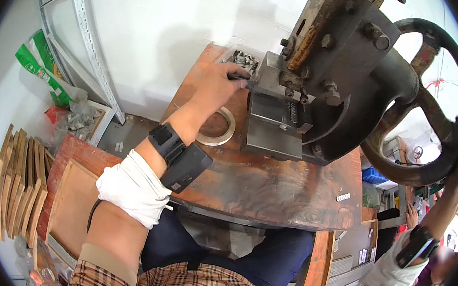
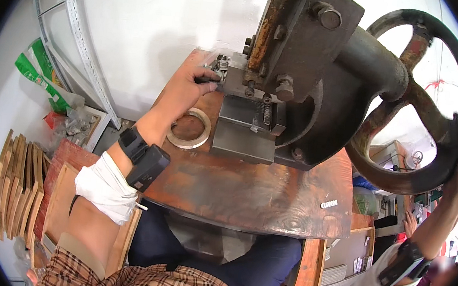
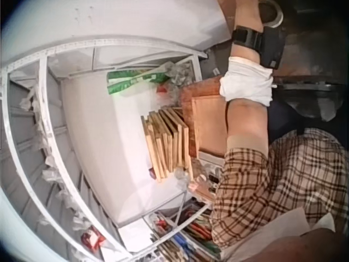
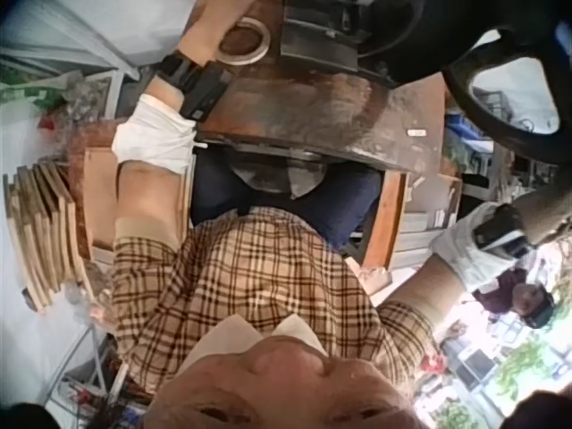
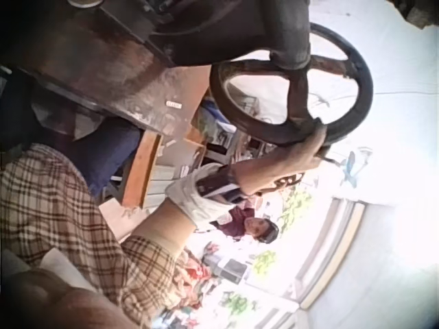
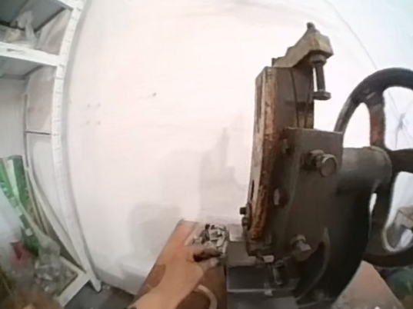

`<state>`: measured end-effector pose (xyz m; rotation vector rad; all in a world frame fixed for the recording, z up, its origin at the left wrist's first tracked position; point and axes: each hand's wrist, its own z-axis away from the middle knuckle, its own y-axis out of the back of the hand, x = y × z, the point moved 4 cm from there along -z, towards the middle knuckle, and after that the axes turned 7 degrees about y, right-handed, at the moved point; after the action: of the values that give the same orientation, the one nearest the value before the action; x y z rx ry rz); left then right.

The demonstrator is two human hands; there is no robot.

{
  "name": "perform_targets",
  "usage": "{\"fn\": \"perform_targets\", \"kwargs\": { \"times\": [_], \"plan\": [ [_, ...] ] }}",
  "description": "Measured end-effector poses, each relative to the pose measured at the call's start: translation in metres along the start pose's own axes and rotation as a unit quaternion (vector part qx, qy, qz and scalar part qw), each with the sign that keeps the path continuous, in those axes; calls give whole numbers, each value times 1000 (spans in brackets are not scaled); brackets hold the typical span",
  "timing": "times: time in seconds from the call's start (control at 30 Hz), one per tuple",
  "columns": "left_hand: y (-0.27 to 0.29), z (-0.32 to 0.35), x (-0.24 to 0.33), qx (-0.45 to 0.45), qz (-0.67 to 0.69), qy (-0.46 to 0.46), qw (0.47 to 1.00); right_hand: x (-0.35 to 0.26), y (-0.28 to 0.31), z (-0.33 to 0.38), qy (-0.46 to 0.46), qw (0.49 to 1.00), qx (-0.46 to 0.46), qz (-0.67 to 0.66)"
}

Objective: Adjusting and repairing a mechanical wheel press using a hex key and a hammer.

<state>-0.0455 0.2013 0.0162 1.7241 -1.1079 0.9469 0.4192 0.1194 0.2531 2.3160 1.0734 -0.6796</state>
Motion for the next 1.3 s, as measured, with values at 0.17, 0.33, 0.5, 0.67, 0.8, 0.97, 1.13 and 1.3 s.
{"fn": "perform_targets", "kwargs": {
  "times": [0.17, 0.33, 0.5, 0.67, 0.8, 0.97, 1.13, 1.3],
  "plan": [
    [13, 0, -9, 17, -15, -8, 1000, 7, -19, 42, 102, 990, 42, 83],
    [4, 5, -9, 1, 43, 19, 999, 4, -21, 44, 70, 994, 50, 60],
    [0, 8, -9, -4, 52, 7, 999, 6, -25, 45, 99, 995, 28, 5],
    [0, 6, -9, 16, 6, -16, 1000, 10, -24, 48, 56, 997, 59, 3],
    [5, 6, -14, 78, -7, -32, 996, 13, -27, 55, 71, 995, 72, 6],
    [1, 6, -9, 82, -8, -36, 996, 14, -33, 85, 111, 985, 107, 72],
    [3, 4, -13, 75, -16, -25, 997, 43, -45, 108, 100, 986, 122, 57],
    [2, 9, -5, 38, -16, -17, 999, 44, -49, 116, 103, 987, 111, 46]
  ]
}}
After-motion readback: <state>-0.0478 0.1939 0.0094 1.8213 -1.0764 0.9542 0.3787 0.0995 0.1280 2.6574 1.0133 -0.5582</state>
